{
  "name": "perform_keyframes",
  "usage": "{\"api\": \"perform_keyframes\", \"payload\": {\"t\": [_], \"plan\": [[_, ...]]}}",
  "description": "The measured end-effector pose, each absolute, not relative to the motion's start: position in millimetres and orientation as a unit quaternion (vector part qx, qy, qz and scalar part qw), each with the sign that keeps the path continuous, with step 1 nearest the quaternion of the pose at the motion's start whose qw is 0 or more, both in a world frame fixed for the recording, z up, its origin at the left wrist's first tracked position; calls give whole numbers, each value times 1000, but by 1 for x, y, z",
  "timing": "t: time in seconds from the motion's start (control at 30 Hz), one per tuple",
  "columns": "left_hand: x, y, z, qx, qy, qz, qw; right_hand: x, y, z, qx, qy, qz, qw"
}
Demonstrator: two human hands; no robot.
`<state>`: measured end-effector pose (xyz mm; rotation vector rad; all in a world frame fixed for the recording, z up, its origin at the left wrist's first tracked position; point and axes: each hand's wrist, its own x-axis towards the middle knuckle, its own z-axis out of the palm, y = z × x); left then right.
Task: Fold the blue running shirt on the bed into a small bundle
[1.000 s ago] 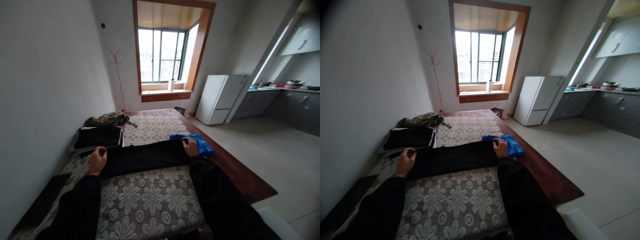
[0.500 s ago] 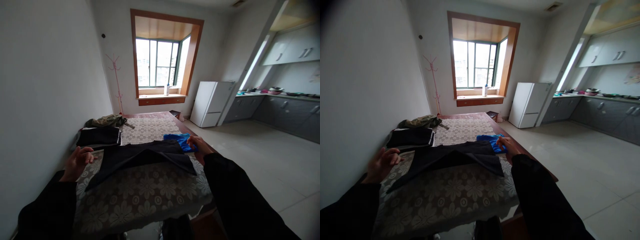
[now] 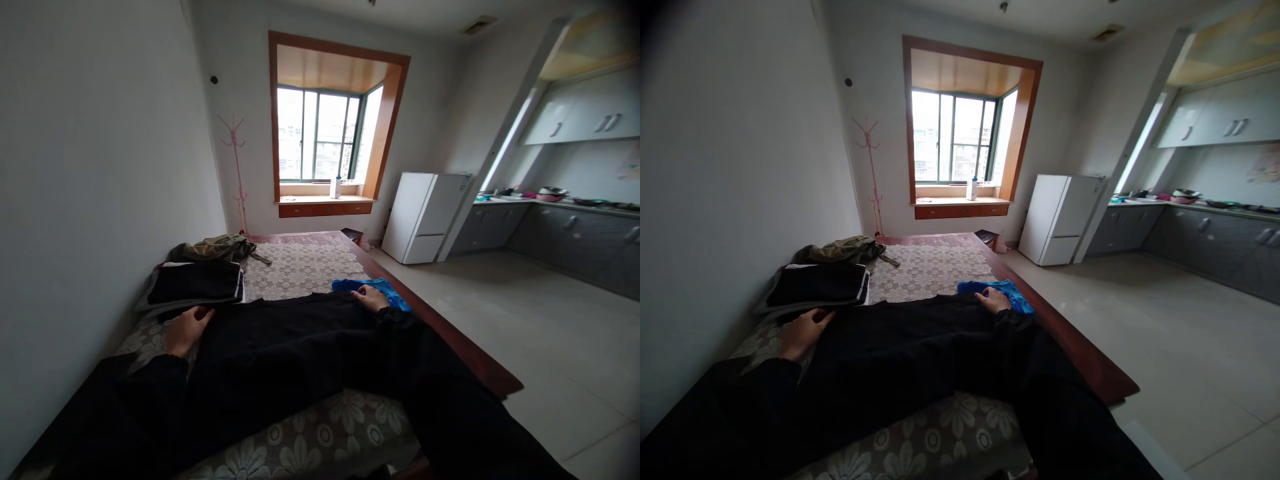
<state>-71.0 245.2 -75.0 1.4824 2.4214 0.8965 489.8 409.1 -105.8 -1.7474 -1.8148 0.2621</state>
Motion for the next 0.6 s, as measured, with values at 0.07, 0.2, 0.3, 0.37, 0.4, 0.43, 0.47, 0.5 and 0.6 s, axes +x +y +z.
{"api": "perform_keyframes", "payload": {"t": [0.07, 0.2, 0.3, 0.37, 0.4, 0.43, 0.47, 0.5, 0.6], "plan": [[-73, 247, -83, 505, 810, 291, 61, 487, 409, -119, -669, -673, 77, 306], [-75, 248, -90, 529, 797, 290, 33, 487, 408, -135, -675, -665, 55, 314], [-75, 250, -90, 523, 797, 300, 39, 489, 411, -138, -670, -663, 52, 329], [-73, 250, -90, 527, 790, 311, 42, 492, 412, -137, -658, -656, 77, 363], [-73, 250, -90, 530, 784, 319, 44, 493, 412, -136, -650, -651, 94, 381], [-71, 249, -90, 534, 777, 329, 47, 495, 411, -135, -642, -647, 111, 396], [-70, 248, -89, 535, 770, 343, 50, 496, 410, -134, -634, -644, 123, 409], [-68, 247, -88, 532, 764, 361, 53, 497, 410, -132, -628, -642, 131, 421], [-57, 243, -80, 496, 743, 443, 76, 495, 406, -123, -602, -636, 145, 461]]}}
